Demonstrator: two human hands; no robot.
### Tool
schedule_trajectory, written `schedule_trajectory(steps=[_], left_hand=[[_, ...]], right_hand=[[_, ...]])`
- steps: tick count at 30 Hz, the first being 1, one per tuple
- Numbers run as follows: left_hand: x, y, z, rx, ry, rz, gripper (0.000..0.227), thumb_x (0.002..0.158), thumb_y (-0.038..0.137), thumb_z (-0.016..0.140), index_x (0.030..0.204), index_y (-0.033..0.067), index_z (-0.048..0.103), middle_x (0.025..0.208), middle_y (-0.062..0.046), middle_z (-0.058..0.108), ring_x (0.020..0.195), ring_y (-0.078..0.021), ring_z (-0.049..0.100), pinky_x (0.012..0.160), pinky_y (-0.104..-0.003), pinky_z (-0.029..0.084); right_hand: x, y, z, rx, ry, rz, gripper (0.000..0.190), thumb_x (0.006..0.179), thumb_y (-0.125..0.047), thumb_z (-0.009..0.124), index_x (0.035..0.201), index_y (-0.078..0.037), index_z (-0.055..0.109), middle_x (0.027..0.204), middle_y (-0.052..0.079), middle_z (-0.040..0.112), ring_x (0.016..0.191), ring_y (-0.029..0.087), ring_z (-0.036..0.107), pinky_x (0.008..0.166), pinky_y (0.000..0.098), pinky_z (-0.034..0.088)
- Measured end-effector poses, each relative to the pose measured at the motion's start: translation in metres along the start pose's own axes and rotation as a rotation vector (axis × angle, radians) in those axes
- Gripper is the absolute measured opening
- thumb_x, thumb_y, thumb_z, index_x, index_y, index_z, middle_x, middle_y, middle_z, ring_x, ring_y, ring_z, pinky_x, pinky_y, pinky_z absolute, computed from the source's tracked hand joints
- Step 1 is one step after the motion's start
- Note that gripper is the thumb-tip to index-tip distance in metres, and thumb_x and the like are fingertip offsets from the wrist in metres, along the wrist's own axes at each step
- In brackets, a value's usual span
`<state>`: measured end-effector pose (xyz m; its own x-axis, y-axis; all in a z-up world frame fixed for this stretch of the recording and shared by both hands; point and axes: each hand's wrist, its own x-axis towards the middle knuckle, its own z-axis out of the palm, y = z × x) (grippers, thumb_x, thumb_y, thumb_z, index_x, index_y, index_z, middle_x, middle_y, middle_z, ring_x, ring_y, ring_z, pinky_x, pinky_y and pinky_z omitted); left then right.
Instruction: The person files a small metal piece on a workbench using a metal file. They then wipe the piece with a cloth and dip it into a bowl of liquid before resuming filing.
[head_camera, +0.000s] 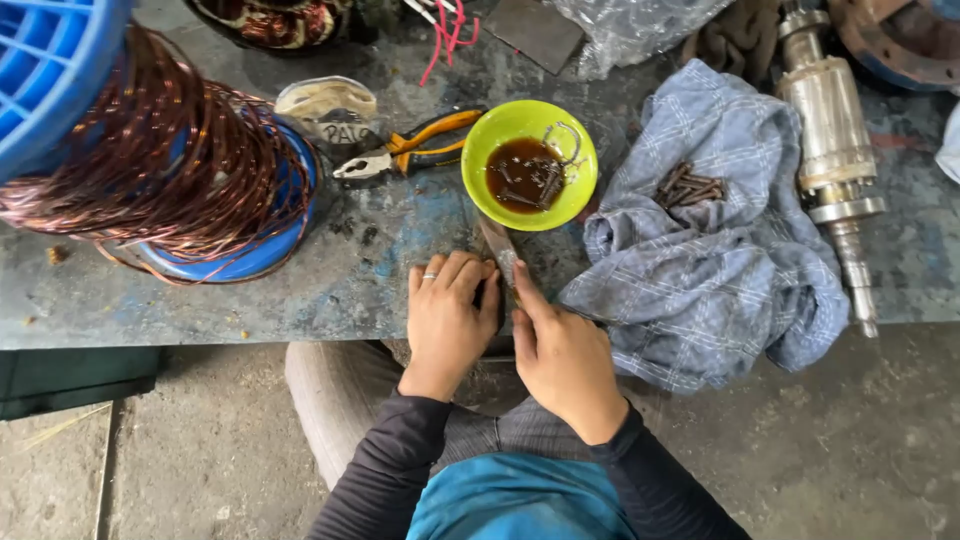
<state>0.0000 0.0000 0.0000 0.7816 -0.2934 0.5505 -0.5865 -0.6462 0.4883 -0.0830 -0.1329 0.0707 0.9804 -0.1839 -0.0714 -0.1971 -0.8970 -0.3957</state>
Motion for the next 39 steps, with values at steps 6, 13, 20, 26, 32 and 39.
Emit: schedule_trajectory(steps=[6, 13, 20, 26, 32, 39], left_hand=[[0.006, 0.01, -0.012, -0.012, -0.067, -0.018, 0.018, 0.105, 0.02, 0.062, 0.09, 0.0107, 0.064, 0.097, -0.004, 0.066, 0.087, -0.0305, 0.057, 0.077, -0.045, 0.035], [-0.001, 0.003, -0.008, -0.006, -0.109, -0.033, 0.019, 0.108, 0.024, 0.058, 0.096, 0.0102, 0.066, 0.099, -0.005, 0.063, 0.088, -0.0287, 0.055, 0.079, -0.043, 0.037], [-0.002, 0.004, -0.004, -0.002, -0.075, -0.054, 0.019, 0.106, 0.023, 0.059, 0.093, 0.0104, 0.063, 0.096, -0.005, 0.062, 0.086, -0.03, 0.055, 0.078, -0.044, 0.037], [-0.006, 0.002, -0.004, -0.003, -0.049, -0.023, 0.021, 0.108, 0.023, 0.056, 0.093, 0.0094, 0.06, 0.096, -0.007, 0.06, 0.085, -0.0307, 0.054, 0.076, -0.044, 0.037], [-0.005, 0.003, -0.002, 0.028, -0.042, -0.009, 0.019, 0.107, 0.023, 0.058, 0.095, 0.009, 0.063, 0.097, -0.008, 0.061, 0.088, -0.0315, 0.054, 0.077, -0.045, 0.038], [-0.008, 0.005, -0.003, 0.032, -0.044, -0.028, 0.02, 0.11, 0.024, 0.055, 0.099, 0.0088, 0.06, 0.099, -0.009, 0.059, 0.086, -0.0313, 0.052, 0.077, -0.044, 0.038]], right_hand=[[-0.045, 0.036, 0.008, 0.05, -0.053, -0.096, 0.06, 0.107, -0.034, 0.052, 0.165, -0.027, 0.04, 0.07, 0.011, 0.075, 0.05, 0.038, 0.065, 0.043, 0.0481, 0.04], [-0.012, 0.031, 0.012, 0.08, 0.006, -0.152, 0.056, 0.106, -0.033, 0.054, 0.159, -0.018, 0.052, 0.079, 0.017, 0.078, 0.049, 0.038, 0.065, 0.043, 0.0485, 0.043], [-0.028, 0.035, 0.003, 0.077, -0.057, -0.135, 0.058, 0.105, -0.034, 0.052, 0.16, -0.021, 0.047, 0.129, 0.009, 0.078, 0.058, 0.038, 0.072, 0.045, 0.0479, 0.05], [-0.023, 0.031, 0.003, 0.062, -0.1, -0.061, 0.058, 0.105, -0.036, 0.052, 0.161, -0.023, 0.049, 0.093, 0.013, 0.081, 0.05, 0.039, 0.066, 0.044, 0.0475, 0.044], [0.001, 0.025, 0.004, 0.091, -0.029, -0.163, 0.057, 0.107, -0.031, 0.053, 0.161, -0.017, 0.049, 0.08, 0.017, 0.075, 0.045, 0.035, 0.058, 0.044, 0.045, 0.04], [-0.044, 0.041, 0.005, -0.027, -0.154, 0.003, 0.064, 0.104, -0.042, 0.049, 0.166, -0.03, 0.041, 0.054, 0.01, 0.066, 0.037, 0.032, 0.052, 0.04, 0.0427, 0.037]])
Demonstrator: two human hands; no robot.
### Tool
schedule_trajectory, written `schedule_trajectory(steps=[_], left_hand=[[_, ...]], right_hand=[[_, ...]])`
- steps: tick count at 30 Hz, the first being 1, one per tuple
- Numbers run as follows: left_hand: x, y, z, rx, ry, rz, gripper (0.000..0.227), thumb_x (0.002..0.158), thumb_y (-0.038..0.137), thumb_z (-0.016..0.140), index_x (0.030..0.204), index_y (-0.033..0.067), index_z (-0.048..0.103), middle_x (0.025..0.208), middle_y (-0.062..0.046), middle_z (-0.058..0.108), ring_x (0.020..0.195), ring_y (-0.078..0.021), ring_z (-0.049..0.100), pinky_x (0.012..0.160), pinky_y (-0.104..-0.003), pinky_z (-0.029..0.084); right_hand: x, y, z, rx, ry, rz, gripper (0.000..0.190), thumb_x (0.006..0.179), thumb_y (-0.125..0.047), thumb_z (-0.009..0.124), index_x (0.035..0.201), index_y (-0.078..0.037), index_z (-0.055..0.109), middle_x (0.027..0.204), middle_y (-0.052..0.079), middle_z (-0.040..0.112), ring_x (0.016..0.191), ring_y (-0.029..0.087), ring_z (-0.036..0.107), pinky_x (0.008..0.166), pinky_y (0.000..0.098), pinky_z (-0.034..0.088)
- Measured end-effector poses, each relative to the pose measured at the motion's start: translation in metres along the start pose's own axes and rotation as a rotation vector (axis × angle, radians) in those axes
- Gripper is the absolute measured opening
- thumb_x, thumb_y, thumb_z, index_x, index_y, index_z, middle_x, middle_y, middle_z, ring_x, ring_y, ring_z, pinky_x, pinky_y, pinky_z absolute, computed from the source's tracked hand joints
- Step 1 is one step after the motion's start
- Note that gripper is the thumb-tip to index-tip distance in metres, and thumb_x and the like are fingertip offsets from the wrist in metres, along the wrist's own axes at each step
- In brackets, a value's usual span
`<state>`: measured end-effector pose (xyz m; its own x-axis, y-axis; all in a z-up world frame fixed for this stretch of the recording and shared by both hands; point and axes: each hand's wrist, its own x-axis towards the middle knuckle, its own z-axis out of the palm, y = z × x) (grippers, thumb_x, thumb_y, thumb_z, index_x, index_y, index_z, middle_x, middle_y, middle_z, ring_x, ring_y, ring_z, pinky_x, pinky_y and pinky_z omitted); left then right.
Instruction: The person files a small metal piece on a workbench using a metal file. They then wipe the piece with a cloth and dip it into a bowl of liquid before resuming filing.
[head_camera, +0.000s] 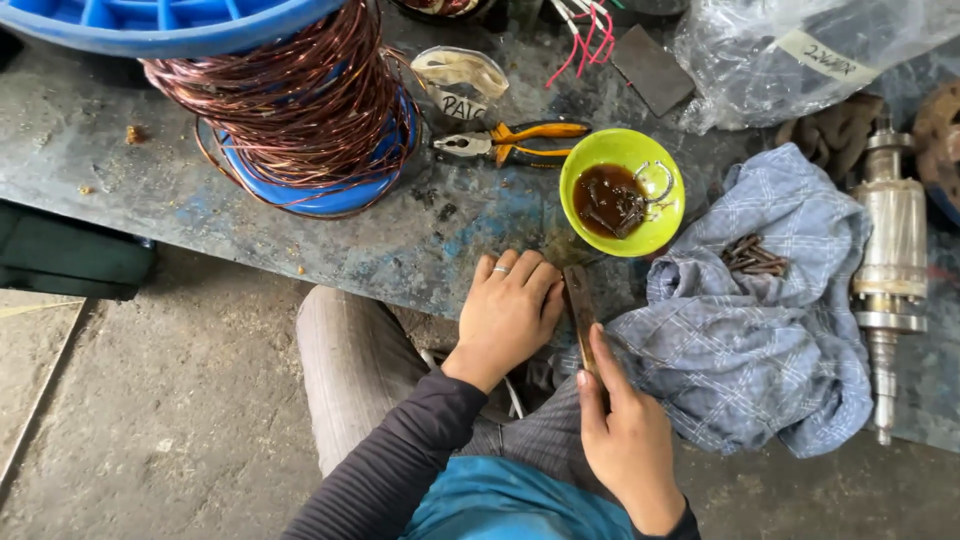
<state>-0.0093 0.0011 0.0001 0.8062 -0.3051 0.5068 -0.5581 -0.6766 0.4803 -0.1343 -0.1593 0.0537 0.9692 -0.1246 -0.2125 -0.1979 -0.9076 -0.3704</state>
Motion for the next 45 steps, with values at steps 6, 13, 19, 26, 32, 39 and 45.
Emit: schedule_trajectory(steps=[6, 13, 19, 26, 32, 39, 45], left_hand=[[0.008, 0.005, -0.005, 0.042, -0.05, -0.058, 0.018, 0.104, 0.029, 0.06, 0.099, 0.0117, 0.063, 0.097, -0.008, 0.061, 0.091, -0.0335, 0.057, 0.081, -0.048, 0.04], [0.008, 0.008, -0.004, 0.062, -0.041, -0.036, 0.016, 0.101, 0.026, 0.06, 0.1, 0.0098, 0.062, 0.098, -0.01, 0.061, 0.088, -0.0337, 0.055, 0.079, -0.046, 0.038], [0.008, 0.007, -0.006, 0.014, -0.126, -0.097, 0.018, 0.103, 0.031, 0.061, 0.1, 0.0139, 0.063, 0.101, -0.005, 0.064, 0.09, -0.0301, 0.057, 0.081, -0.044, 0.038], [0.011, 0.004, -0.002, -0.055, -0.122, -0.147, 0.015, 0.104, 0.028, 0.067, 0.095, 0.0153, 0.065, 0.097, -0.001, 0.067, 0.089, -0.0261, 0.058, 0.083, -0.043, 0.037], [0.012, -0.001, 0.003, -0.104, -0.098, -0.155, 0.014, 0.096, 0.026, 0.075, 0.087, 0.0186, 0.068, 0.089, 0.003, 0.069, 0.087, -0.0241, 0.062, 0.083, -0.039, 0.037], [0.013, 0.006, -0.003, -0.039, -0.097, -0.114, 0.014, 0.101, 0.021, 0.065, 0.088, 0.015, 0.063, 0.089, -0.001, 0.065, 0.086, -0.0283, 0.058, 0.078, -0.044, 0.035], [0.014, 0.005, -0.005, -0.076, -0.097, -0.11, 0.02, 0.103, 0.021, 0.061, 0.085, 0.0142, 0.057, 0.089, 0.0, 0.06, 0.084, -0.0286, 0.054, 0.077, -0.044, 0.034]], right_hand=[[0.032, -0.004, -0.002, 0.055, 0.159, -0.175, 0.056, 0.106, -0.031, 0.055, 0.161, -0.021, 0.048, 0.074, 0.01, 0.077, 0.047, 0.031, 0.062, 0.042, 0.0439, 0.04], [0.017, -0.002, -0.018, 0.095, 0.042, -0.12, 0.06, 0.108, -0.038, 0.048, 0.166, -0.026, 0.039, 0.054, 0.007, 0.061, 0.038, 0.026, 0.05, 0.039, 0.0406, 0.035], [0.006, 0.005, -0.008, 0.159, 0.052, -0.099, 0.059, 0.107, -0.038, 0.051, 0.165, -0.029, 0.041, 0.061, 0.006, 0.07, 0.042, 0.027, 0.057, 0.043, 0.0422, 0.041], [0.014, 0.001, -0.013, 0.153, 0.012, -0.088, 0.062, 0.108, -0.035, 0.051, 0.167, -0.026, 0.037, 0.054, 0.006, 0.061, 0.04, 0.026, 0.054, 0.042, 0.0422, 0.04], [0.037, -0.014, -0.02, 0.171, 0.053, -0.041, 0.058, 0.103, -0.033, 0.053, 0.16, -0.029, 0.048, 0.097, 0.014, 0.082, 0.076, 0.046, 0.075, 0.065, 0.0607, 0.057], [0.029, -0.016, -0.014, 0.104, 0.019, -0.088, 0.061, 0.107, -0.035, 0.049, 0.166, -0.022, 0.037, 0.064, 0.008, 0.07, 0.046, 0.028, 0.066, 0.041, 0.0427, 0.047], [-0.01, 0.005, 0.004, 0.103, 0.082, -0.08, 0.061, 0.105, -0.036, 0.055, 0.164, -0.027, 0.042, 0.068, 0.005, 0.075, 0.045, 0.029, 0.064, 0.042, 0.0431, 0.043]])
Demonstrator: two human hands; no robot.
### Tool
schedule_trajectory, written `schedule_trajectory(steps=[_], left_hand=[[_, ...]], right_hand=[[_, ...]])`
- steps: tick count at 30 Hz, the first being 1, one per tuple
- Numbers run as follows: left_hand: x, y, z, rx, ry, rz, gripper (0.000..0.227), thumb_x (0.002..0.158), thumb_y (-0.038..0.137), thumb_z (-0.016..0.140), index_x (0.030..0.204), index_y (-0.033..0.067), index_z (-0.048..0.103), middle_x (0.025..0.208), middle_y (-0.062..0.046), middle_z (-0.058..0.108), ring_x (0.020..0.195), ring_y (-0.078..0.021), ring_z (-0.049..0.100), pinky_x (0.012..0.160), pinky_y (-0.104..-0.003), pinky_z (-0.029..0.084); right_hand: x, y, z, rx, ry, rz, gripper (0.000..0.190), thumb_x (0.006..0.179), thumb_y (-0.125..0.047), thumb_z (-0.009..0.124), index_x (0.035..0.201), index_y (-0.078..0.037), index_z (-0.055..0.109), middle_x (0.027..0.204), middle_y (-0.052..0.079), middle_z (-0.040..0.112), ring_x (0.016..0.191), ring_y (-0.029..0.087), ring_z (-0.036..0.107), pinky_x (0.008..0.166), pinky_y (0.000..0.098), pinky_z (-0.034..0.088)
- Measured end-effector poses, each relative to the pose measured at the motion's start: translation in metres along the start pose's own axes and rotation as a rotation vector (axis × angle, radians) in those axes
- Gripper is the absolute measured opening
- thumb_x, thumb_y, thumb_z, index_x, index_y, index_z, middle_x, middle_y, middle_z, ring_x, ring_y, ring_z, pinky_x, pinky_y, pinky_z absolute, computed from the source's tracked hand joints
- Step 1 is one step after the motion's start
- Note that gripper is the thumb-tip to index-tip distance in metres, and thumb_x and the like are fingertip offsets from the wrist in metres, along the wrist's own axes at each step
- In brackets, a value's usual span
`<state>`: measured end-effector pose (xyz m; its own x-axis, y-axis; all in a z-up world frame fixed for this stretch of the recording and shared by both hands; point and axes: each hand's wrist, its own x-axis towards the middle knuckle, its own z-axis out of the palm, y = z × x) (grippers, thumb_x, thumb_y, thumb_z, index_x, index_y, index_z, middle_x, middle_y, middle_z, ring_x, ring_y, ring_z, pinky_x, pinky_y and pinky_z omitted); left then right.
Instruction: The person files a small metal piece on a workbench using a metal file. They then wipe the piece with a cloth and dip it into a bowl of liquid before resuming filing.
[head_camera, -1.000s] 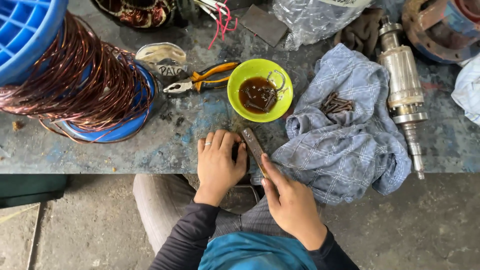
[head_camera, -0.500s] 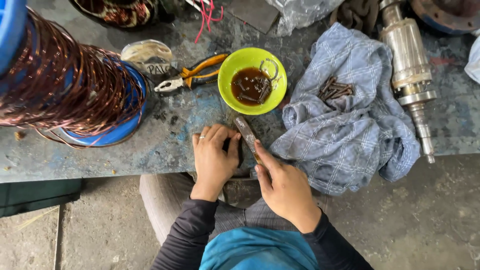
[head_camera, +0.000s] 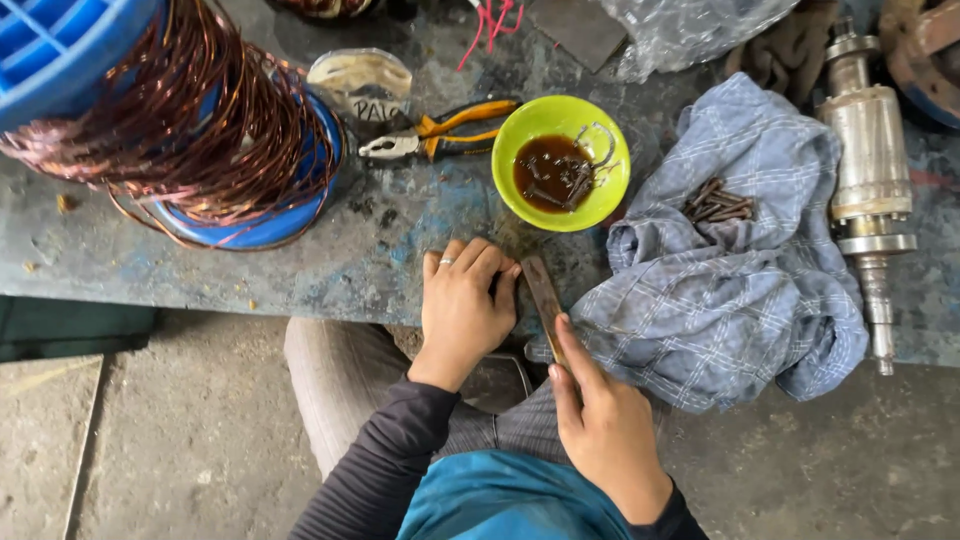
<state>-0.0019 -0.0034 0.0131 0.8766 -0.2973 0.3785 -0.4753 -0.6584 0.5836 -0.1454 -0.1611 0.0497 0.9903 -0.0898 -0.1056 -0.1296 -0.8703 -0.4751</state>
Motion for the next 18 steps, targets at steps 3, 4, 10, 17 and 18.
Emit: schedule_trajectory(steps=[3, 4, 10, 17, 18], left_hand=[[0.001, 0.001, 0.0, 0.015, -0.001, 0.001, 0.017, 0.101, 0.02, 0.061, 0.086, 0.014, 0.057, 0.091, 0.0, 0.061, 0.086, -0.0284, 0.054, 0.078, -0.045, 0.034], [-0.001, 0.001, 0.0, 0.017, 0.002, 0.003, 0.017, 0.101, 0.02, 0.061, 0.086, 0.014, 0.057, 0.091, 0.0, 0.061, 0.086, -0.0284, 0.054, 0.078, -0.045, 0.034], [0.0, 0.004, 0.003, 0.046, 0.026, -0.019, 0.019, 0.103, 0.022, 0.061, 0.087, 0.0115, 0.058, 0.089, -0.004, 0.062, 0.086, -0.0293, 0.055, 0.077, -0.044, 0.034], [-0.003, 0.002, 0.005, 0.038, 0.018, -0.031, 0.019, 0.103, 0.022, 0.061, 0.087, 0.0136, 0.056, 0.088, -0.003, 0.06, 0.085, -0.0292, 0.054, 0.078, -0.044, 0.034], [-0.003, 0.002, 0.004, 0.04, 0.028, -0.011, 0.019, 0.104, 0.022, 0.061, 0.088, 0.0128, 0.057, 0.089, -0.003, 0.059, 0.086, -0.029, 0.054, 0.078, -0.045, 0.034]], right_hand=[[0.02, -0.006, -0.001, 0.034, 0.057, -0.117, 0.058, 0.106, -0.03, 0.052, 0.162, -0.017, 0.042, 0.138, 0.011, 0.074, 0.045, 0.031, 0.066, 0.039, 0.0416, 0.045], [0.029, -0.008, 0.002, 0.034, 0.061, -0.12, 0.058, 0.106, -0.03, 0.052, 0.162, -0.017, 0.042, 0.138, 0.011, 0.074, 0.045, 0.031, 0.066, 0.039, 0.0416, 0.045], [0.052, -0.018, -0.005, 0.05, 0.063, -0.07, 0.058, 0.105, -0.027, 0.055, 0.161, -0.015, 0.047, 0.067, 0.012, 0.073, 0.045, 0.03, 0.063, 0.041, 0.043, 0.045], [0.017, -0.004, -0.004, 0.048, -0.024, 0.002, 0.06, 0.105, -0.037, 0.052, 0.164, -0.026, 0.041, 0.071, 0.008, 0.074, 0.039, 0.026, 0.058, 0.04, 0.0403, 0.04], [0.016, -0.003, -0.004, 0.061, 0.012, -0.028, 0.059, 0.105, -0.036, 0.051, 0.162, -0.024, 0.045, 0.084, 0.008, 0.083, 0.038, 0.026, 0.057, 0.039, 0.04, 0.04]])
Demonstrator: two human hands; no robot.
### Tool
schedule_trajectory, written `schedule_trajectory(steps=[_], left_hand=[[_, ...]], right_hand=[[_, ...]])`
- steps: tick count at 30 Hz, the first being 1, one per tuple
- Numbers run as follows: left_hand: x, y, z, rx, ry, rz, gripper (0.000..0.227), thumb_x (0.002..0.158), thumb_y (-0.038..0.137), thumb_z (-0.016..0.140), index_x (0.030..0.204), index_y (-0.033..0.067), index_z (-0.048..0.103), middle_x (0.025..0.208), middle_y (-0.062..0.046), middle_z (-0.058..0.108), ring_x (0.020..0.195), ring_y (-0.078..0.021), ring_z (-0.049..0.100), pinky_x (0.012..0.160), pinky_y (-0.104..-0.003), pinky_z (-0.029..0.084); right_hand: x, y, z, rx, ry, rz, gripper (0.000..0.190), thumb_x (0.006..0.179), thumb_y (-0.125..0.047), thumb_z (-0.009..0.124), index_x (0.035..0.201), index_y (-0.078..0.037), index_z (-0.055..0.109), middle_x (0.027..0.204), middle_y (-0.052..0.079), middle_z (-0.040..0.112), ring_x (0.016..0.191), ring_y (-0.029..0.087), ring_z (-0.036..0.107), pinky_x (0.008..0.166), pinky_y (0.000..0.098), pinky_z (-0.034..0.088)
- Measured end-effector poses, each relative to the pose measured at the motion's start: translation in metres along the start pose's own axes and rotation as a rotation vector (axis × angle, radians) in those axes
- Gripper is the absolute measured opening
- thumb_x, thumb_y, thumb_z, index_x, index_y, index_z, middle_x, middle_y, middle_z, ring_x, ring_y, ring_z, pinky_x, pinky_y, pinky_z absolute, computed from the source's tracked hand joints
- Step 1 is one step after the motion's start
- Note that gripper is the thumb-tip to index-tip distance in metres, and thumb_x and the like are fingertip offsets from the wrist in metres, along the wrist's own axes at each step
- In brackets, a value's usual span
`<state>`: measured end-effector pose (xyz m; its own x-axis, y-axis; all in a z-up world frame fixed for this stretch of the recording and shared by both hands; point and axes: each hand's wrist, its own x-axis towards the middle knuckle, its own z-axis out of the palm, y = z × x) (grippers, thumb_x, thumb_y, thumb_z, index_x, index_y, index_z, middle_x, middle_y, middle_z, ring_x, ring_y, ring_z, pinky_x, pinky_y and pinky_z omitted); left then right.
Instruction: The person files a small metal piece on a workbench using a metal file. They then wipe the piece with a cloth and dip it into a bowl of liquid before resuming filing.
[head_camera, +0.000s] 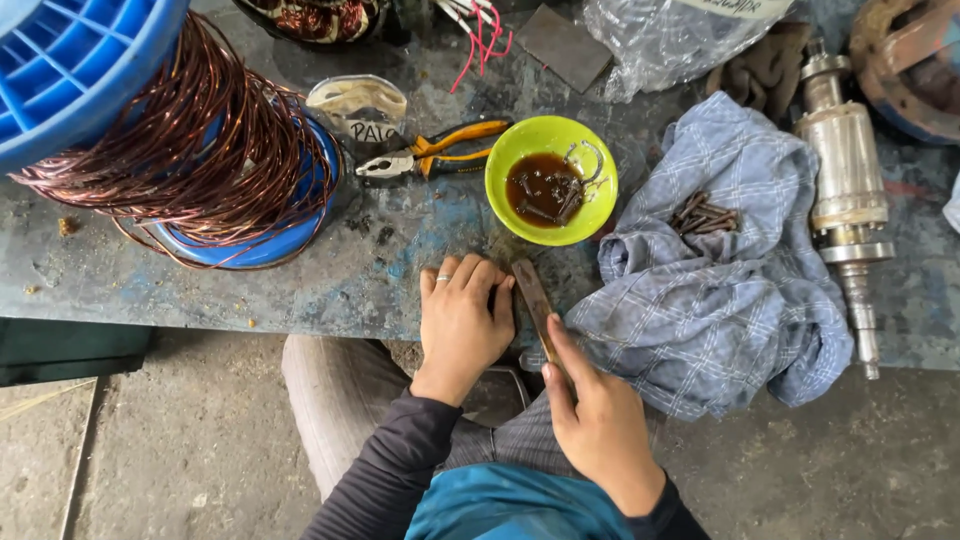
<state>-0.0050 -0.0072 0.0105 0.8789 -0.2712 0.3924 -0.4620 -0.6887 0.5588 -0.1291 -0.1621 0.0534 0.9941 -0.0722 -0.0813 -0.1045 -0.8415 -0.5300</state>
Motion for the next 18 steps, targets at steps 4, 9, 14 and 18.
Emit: schedule_trajectory(steps=[4, 9, 14, 18], left_hand=[[-0.001, -0.002, 0.004, 0.023, 0.013, 0.047, 0.023, 0.106, 0.023, 0.06, 0.087, 0.0112, 0.056, 0.087, -0.003, 0.058, 0.084, -0.0289, 0.052, 0.077, -0.044, 0.033], [-0.001, -0.009, 0.012, 0.03, 0.099, 0.03, 0.017, 0.093, 0.023, 0.076, 0.082, 0.019, 0.064, 0.081, 0.002, 0.06, 0.085, -0.0243, 0.062, 0.079, -0.037, 0.038], [0.003, 0.003, -0.001, 0.051, 0.024, 0.02, 0.022, 0.105, 0.023, 0.062, 0.086, 0.0125, 0.057, 0.087, -0.004, 0.06, 0.083, -0.0289, 0.054, 0.076, -0.044, 0.035], [0.003, 0.002, -0.002, 0.039, 0.004, 0.041, 0.021, 0.106, 0.023, 0.064, 0.088, 0.0124, 0.059, 0.09, -0.004, 0.062, 0.085, -0.028, 0.054, 0.077, -0.043, 0.034]], right_hand=[[0.027, -0.012, -0.005, 0.002, 0.008, 0.005, 0.056, 0.105, -0.035, 0.052, 0.159, -0.021, 0.049, 0.086, 0.014, 0.081, 0.056, 0.039, 0.071, 0.043, 0.0489, 0.047], [0.048, -0.026, -0.009, -0.008, 0.085, 0.058, 0.058, 0.099, -0.028, 0.058, 0.156, -0.032, 0.056, 0.091, 0.019, 0.083, 0.077, 0.049, 0.076, 0.072, 0.0643, 0.06], [0.026, -0.005, -0.011, -0.023, -0.051, 0.014, 0.059, 0.107, -0.036, 0.05, 0.164, -0.024, 0.042, 0.056, 0.006, 0.064, 0.04, 0.025, 0.058, 0.041, 0.0412, 0.044], [0.025, 0.01, 0.003, -0.047, 0.083, -0.066, 0.057, 0.108, -0.033, 0.054, 0.163, -0.022, 0.045, 0.051, 0.002, 0.056, 0.037, 0.018, 0.048, 0.038, 0.0362, 0.038]])
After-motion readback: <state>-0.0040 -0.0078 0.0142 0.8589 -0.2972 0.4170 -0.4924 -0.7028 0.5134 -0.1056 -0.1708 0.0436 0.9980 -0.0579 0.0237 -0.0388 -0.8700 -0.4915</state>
